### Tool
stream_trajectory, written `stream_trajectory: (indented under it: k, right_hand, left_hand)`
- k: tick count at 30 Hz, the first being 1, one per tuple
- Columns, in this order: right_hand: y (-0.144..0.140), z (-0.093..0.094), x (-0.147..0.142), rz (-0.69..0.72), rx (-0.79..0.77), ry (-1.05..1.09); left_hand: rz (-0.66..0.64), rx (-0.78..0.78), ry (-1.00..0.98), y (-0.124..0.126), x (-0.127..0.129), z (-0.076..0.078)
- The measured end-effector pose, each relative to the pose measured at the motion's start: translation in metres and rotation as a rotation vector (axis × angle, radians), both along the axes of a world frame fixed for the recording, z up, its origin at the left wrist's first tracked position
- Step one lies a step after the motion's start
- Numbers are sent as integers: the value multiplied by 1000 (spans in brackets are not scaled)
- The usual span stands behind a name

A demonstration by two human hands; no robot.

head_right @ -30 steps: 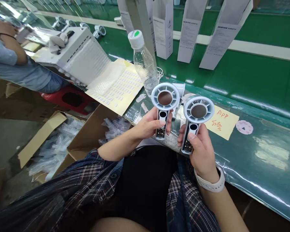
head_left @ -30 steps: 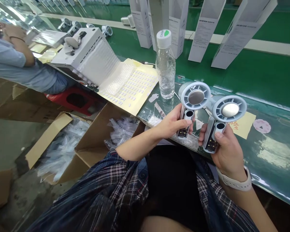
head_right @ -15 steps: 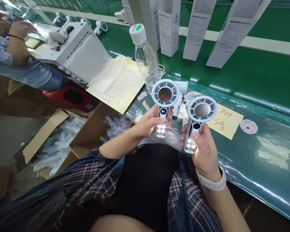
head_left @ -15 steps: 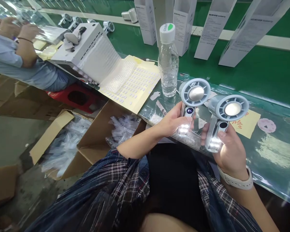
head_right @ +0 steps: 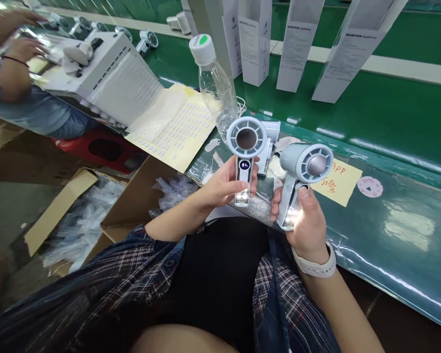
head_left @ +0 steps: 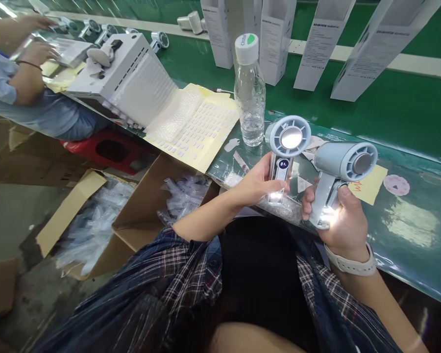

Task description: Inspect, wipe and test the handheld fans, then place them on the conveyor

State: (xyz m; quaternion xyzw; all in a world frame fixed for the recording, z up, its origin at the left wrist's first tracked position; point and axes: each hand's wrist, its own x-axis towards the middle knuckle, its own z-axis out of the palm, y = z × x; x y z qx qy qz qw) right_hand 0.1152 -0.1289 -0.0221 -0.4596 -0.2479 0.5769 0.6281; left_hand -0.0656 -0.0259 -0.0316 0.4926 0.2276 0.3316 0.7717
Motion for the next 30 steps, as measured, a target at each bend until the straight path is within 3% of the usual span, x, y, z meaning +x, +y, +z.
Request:
stream_trajectory:
  k: [5, 9, 17, 25, 30]
  right_hand:
    - [-1, 0, -1, 18, 1, 14]
    - [-2, -3, 0, 22, -21, 31]
    - [-5, -8, 0, 63, 8, 80]
    - [-6, -5, -6, 12, -18, -27]
    - [-7, -6, -6, 7, -27, -21]
  left_hand:
    - [-14, 53, 1, 2, -3, -8]
    - [44, 115, 33, 4, -4, -12]
    - [8, -25, -66, 0, -4, -2]
    - [36, 72, 12, 1, -4, -13]
    - [20, 33, -55, -2, -5, -10]
